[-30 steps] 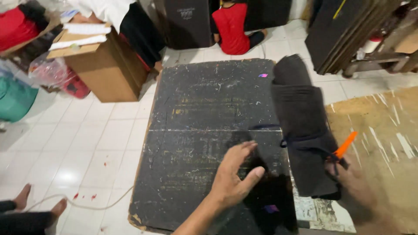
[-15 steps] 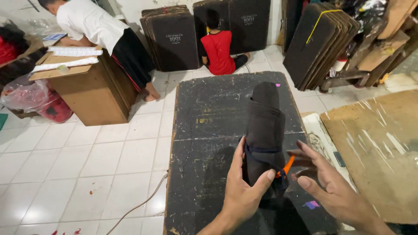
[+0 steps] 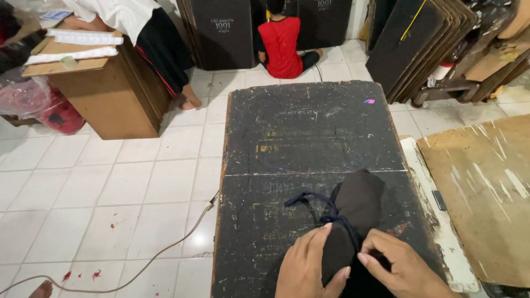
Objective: Preparing and smoothing fabric sleeves on a printing platen
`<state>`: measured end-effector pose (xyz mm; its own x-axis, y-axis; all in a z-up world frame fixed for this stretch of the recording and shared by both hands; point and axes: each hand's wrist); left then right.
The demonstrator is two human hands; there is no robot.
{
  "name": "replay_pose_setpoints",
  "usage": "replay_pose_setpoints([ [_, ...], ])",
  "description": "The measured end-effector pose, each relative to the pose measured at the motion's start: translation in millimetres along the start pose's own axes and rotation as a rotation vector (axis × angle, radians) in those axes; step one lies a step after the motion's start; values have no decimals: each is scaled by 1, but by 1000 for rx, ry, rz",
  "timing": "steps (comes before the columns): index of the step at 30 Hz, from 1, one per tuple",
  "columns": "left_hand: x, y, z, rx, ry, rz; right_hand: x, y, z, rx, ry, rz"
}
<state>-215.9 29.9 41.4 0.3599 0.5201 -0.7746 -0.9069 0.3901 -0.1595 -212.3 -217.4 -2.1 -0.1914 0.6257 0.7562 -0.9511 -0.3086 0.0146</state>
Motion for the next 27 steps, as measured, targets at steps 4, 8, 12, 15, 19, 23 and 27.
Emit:
replay_pose_setpoints([
  [4,1,5,-2,73,-15,-25,7,15,3,-59,-263,-279],
  [8,-3,6,-4,77,-212,-340,-14,23,-8,57,-163,-490],
  [12,-10,-2,5,221,-163,-206,3,31,14,-45,-195,-225],
  [15,-12,-2,1,302,-174,-135,30,29,59,-78,-486,-174],
  [19,-7,-2,-6,312,-204,-124,52,9,98,261,-48,-615],
  [23,-1,9,-23,52,-303,-299,62,-10,79,-257,220,17],
  [27,-7,12,-31,-138,-392,-399,66,-39,48,-4,437,-112],
])
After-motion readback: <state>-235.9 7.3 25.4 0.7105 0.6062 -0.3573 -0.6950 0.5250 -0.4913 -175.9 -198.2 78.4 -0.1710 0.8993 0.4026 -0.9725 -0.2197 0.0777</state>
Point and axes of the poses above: each hand's wrist, its own y-axis away from the middle knuckle, its own z-axis out of the back of the hand, x = y × z
